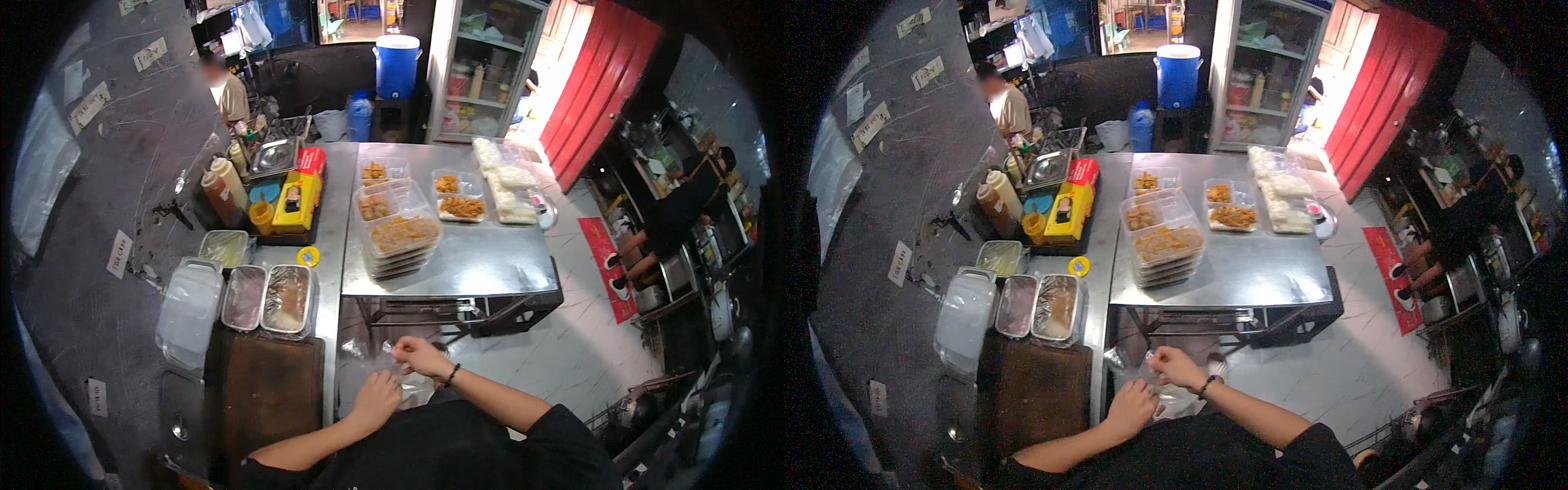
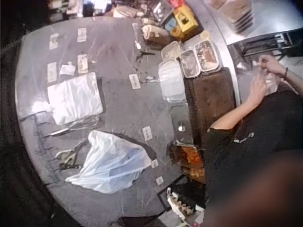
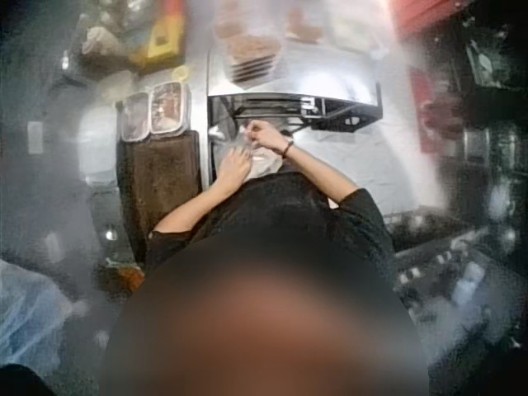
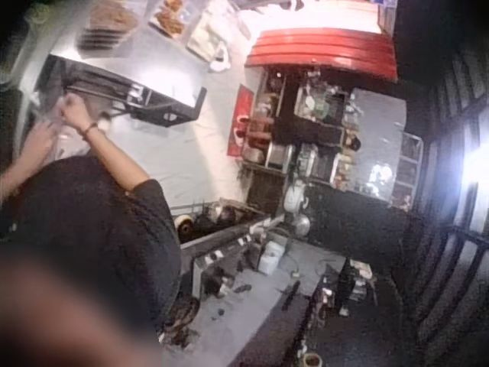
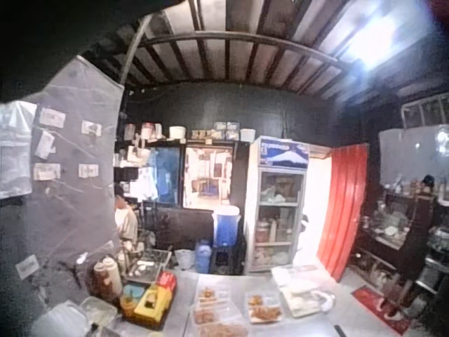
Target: The person assembles multiple takeout containers by placing rice and various cooked items into compartmentalized plastic boxes. They use tongs to transfer food from labeled metal trays and wear disposable gloves while handling the containers and food.
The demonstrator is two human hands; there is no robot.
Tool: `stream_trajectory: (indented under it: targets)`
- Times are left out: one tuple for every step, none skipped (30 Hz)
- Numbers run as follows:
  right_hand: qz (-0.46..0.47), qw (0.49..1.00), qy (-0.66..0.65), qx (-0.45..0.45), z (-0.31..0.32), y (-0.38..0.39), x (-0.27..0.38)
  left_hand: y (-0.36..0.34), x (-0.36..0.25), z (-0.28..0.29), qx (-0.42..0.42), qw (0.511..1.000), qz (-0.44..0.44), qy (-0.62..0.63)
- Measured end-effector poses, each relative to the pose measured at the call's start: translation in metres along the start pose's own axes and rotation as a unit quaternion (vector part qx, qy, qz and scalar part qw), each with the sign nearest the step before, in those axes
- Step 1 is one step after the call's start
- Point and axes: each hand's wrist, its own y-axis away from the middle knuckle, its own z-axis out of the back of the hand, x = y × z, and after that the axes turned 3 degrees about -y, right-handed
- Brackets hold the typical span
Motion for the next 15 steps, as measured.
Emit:
stream_trajectory:
  targets:
    - [0.032, 0.996, 0.084, 0.013, 0.0, 0.001, 0.003, -0.006, -0.002, -0.002, -0.009, 1.0, 0.002, -0.003]
    - [0.149, 0.965, 0.216, -0.025, 0.003, -0.006, -0.006, -0.014, -0.005, 0.002, -0.013, 1.0, 0.006, -0.009]
    - [0.132, 0.972, 0.194, -0.022, 0.006, -0.005, -0.005, -0.019, -0.005, 0.006, -0.018, 1.0, 0.016, -0.017]
    - [0.119, 0.979, 0.166, -0.019, 0.01, -0.005, 0.0, -0.021, -0.004, 0.016, -0.008, 1.0, 0.003, -0.02]
    - [0.106, 0.985, 0.139, -0.017, 0.015, -0.003, 0.005, -0.027, -0.002, 0.022, -0.058, 0.997, -0.039, -0.021]
    - [0.056, 0.997, 0.057, -0.003, 0.021, 0.002, 0.006, -0.029, -0.001, 0.028, -0.103, 0.991, -0.078, -0.022]
    - [0.008, 1.0, -0.005, 0.023, 0.026, 0.012, 0.017, -0.031, 0.0, 0.034, -0.148, 0.982, -0.118, -0.024]
    - [-0.023, 0.996, -0.07, 0.046, 0.032, 0.016, 0.014, -0.034, -0.002, 0.038, -0.13, 0.98, -0.15, -0.012]
    - [-0.053, 0.988, -0.131, 0.068, 0.039, 0.021, 0.015, -0.038, -0.006, 0.038, -0.052, 0.987, -0.151, 0.013]
    - [-0.02, 0.986, -0.131, 0.099, 0.044, 0.026, 0.016, -0.044, -0.012, 0.037, 0.026, 0.988, -0.149, 0.039]
    - [0.012, 0.983, -0.13, 0.131, 0.047, 0.03, 0.017, -0.051, -0.017, 0.035, 0.103, 0.982, -0.146, 0.065]
    - [0.043, 0.978, -0.127, 0.162, 0.052, 0.036, 0.02, -0.062, -0.023, 0.03, 0.147, 0.979, -0.124, 0.065]
    - [0.08, 0.986, -0.019, 0.146, 0.054, 0.041, 0.023, -0.076, -0.029, 0.022, 0.189, 0.975, -0.101, 0.065]
    - [0.169, 0.976, 0.095, 0.099, 0.058, 0.051, 0.024, -0.09, -0.035, 0.015, 0.23, 0.968, -0.077, 0.066]
    - [0.255, 0.943, 0.208, 0.054, 0.06, 0.066, 0.031, -0.101, -0.037, 0.009, 0.147, 0.979, -0.1, 0.099]
